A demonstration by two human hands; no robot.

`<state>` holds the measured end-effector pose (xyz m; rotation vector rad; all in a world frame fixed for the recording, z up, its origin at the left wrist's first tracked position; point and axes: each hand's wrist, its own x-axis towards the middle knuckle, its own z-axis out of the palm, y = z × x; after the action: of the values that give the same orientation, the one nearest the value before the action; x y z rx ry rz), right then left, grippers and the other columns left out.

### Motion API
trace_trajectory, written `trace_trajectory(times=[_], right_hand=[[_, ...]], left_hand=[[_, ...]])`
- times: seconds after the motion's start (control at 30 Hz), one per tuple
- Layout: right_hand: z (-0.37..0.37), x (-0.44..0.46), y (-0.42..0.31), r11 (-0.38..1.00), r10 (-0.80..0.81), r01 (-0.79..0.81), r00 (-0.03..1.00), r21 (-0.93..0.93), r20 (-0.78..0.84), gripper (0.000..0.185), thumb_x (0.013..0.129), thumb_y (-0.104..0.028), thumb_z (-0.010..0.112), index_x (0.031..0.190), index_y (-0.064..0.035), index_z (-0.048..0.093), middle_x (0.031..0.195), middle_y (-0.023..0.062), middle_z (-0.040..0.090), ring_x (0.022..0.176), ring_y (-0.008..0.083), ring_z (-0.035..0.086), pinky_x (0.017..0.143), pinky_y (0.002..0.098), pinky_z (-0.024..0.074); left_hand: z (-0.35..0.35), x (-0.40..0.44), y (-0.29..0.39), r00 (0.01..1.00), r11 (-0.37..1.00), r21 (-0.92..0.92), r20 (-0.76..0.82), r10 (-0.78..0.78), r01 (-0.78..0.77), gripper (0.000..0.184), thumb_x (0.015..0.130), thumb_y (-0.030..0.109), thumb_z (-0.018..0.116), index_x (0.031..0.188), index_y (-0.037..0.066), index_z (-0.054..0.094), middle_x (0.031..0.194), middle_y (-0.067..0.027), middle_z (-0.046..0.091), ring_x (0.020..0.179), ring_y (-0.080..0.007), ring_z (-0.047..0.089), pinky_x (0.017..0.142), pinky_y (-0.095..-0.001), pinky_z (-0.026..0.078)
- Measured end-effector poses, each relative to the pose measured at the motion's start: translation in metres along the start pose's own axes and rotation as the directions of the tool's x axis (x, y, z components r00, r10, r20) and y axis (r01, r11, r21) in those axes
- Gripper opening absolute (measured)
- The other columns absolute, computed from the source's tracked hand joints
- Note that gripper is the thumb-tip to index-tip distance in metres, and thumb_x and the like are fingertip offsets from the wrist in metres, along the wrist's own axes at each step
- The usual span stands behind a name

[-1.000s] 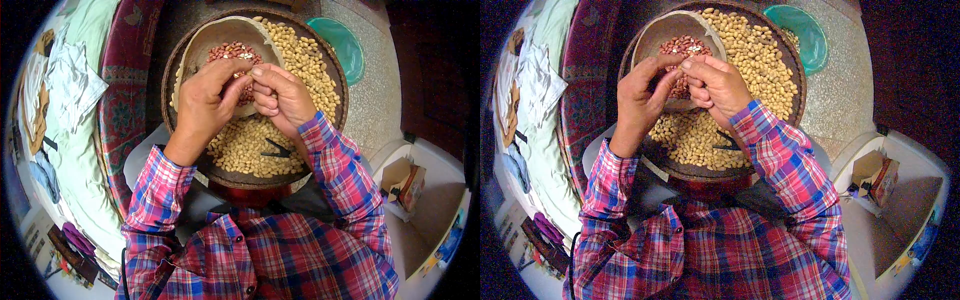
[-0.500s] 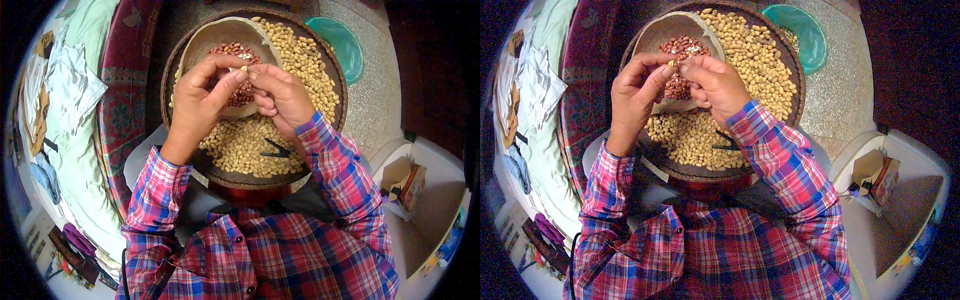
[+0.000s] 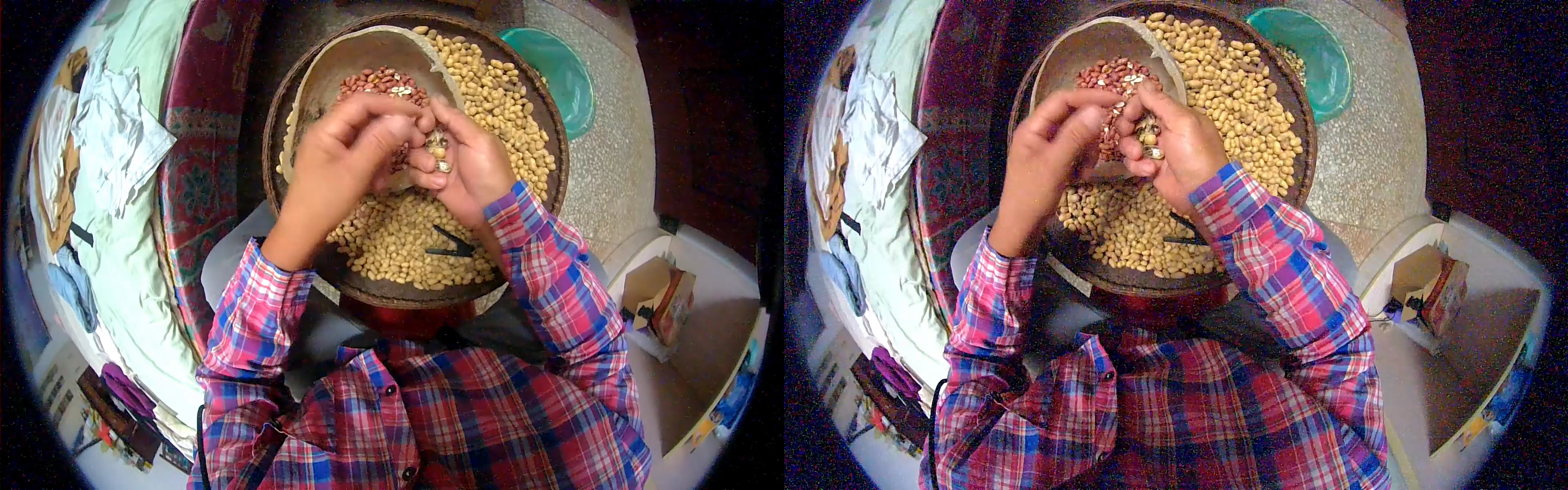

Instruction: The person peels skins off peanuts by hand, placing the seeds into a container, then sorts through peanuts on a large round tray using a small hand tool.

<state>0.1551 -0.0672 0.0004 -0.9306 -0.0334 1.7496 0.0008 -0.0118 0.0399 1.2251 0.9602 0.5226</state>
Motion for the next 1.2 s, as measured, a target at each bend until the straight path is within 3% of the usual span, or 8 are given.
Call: trace_trajectory(times=[0.03,0.07,0.1,0.23,0.37,0.57,0.97,1.2], right_hand=[[0.0,0.0,-0.001,1.0,-0.023,0.023,0.999,-0.003,0.045,0.027,0.095,-0.032,0.05,0.097,-0.0059,0.053,0.079,0.0029,0.05,0.061,0.011,0.046,0.047,0.0209,0.0334],[0.001,-0.001,-0.002,1.0,-0.022,0.022,0.999,-0.004,0.045,0.027,0.095,-0.032,0.05,0.097,-0.0059,0.053,0.079,0.0029,0.05,0.061,0.011,0.046,0.047,0.0209,0.0334],[0.003,-0.002,-0.003,0.998,-0.042,0.043,0.999,-0.046,0.024,0.027,0.096,-0.031,0.048,0.097,-0.0046,0.053,0.078,0.0024,0.05,0.06,0.0103,0.045,0.047,0.0206,0.033],[0.0,-0.002,-0.002,0.996,-0.071,0.076,0.994,-0.056,0.083,0.027,0.097,-0.027,0.046,0.1,-0.0018,0.054,0.074,0.0003,0.047,0.057,0.008,0.042,0.046,0.0201,0.0314],[0.001,-0.001,-0.005,0.986,-0.113,0.127,0.986,-0.11,0.125,0.025,0.096,-0.023,0.046,0.105,-0.001,0.054,0.073,-0.0006,0.046,0.055,0.0069,0.041,0.046,0.0201,0.0305],[0.011,-0.006,-0.009,0.941,-0.17,0.189,0.981,-0.281,0.09,0.021,0.093,-0.017,0.048,0.102,-0.0008,0.057,0.068,-0.0024,0.046,0.052,0.0047,0.04,0.046,0.0179,0.0304],[0.006,-0.004,-0.004,0.887,-0.219,0.248,0.969,-0.391,0.118,0.016,0.092,-0.018,0.057,0.098,-0.0034,0.058,0.075,-0.0002,0.059,0.054,0.0011,0.042,0.045,0.0176,0.0298],[0.012,-0.005,-0.003,0.827,-0.316,0.339,0.94,-0.449,0.128,0.017,0.092,-0.017,0.059,0.098,-0.0008,0.056,0.078,0.0026,0.06,0.066,0.0077,0.056,0.06,0.0213,0.0478]], left_hand=[[-0.006,0.005,-0.007,0.998,0.988,-0.149,-0.023,-0.05,0.046,0.02,0.092,0.019,0.057,0.105,0.005,0.061,0.077,-0.0011,0.062,0.056,-0.0048,0.049,0.05,-0.0186,0.038],[-0.014,0.012,-0.012,0.996,0.903,-0.427,0.084,-0.01,0.045,0.021,0.091,0.011,0.052,0.108,0.0,0.057,0.082,-0.0049,0.06,0.069,-0.0102,0.057,0.061,-0.0216,0.046],[-0.015,0.015,-0.016,0.996,0.847,-0.525,0.071,-0.051,0.081,0.022,0.089,0.005,0.048,0.109,-0.002,0.055,0.09,-0.0083,0.06,0.079,-0.0144,0.059,0.07,-0.0252,0.048],[-0.015,0.015,-0.025,0.984,0.756,-0.644,0.179,-0.002,0.119,0.033,0.084,-0.001,0.044,0.116,-0.006,0.047,0.112,-0.0188,0.057,0.111,-0.0289,0.056,0.1,-0.0386,0.044],[-0.017,0.015,-0.025,0.985,0.776,-0.622,0.174,0.005,0.106,0.032,0.084,-0.004,0.046,0.115,-0.006,0.047,0.112,-0.021,0.057,0.111,-0.03,0.057,0.099,-0.0391,0.045],[-0.019,0.013,-0.02,0.986,0.792,-0.593,0.153,-0.069,0.147,0.024,0.089,-0.005,0.04,0.112,-0.006,0.047,0.101,-0.0169,0.059,0.089,-0.024,0.065,0.085,-0.0323,0.054],[-0.008,0.007,-0.012,0.998,0.988,-0.14,0.0,0.063,-0.062,0.021,0.089,0.002,0.056,0.111,0.001,0.054,0.092,-0.0064,0.062,0.083,-0.0114,0.062,0.072,-0.0233,0.053],[-0.009,0.007,-0.013,0.995,0.983,-0.171,0.066,0.073,-0.06,0.021,0.089,0.001,0.056,0.11,0.001,0.054,0.089,-0.0055,0.061,0.082,-0.0107,0.062,0.071,-0.0226,0.052]])
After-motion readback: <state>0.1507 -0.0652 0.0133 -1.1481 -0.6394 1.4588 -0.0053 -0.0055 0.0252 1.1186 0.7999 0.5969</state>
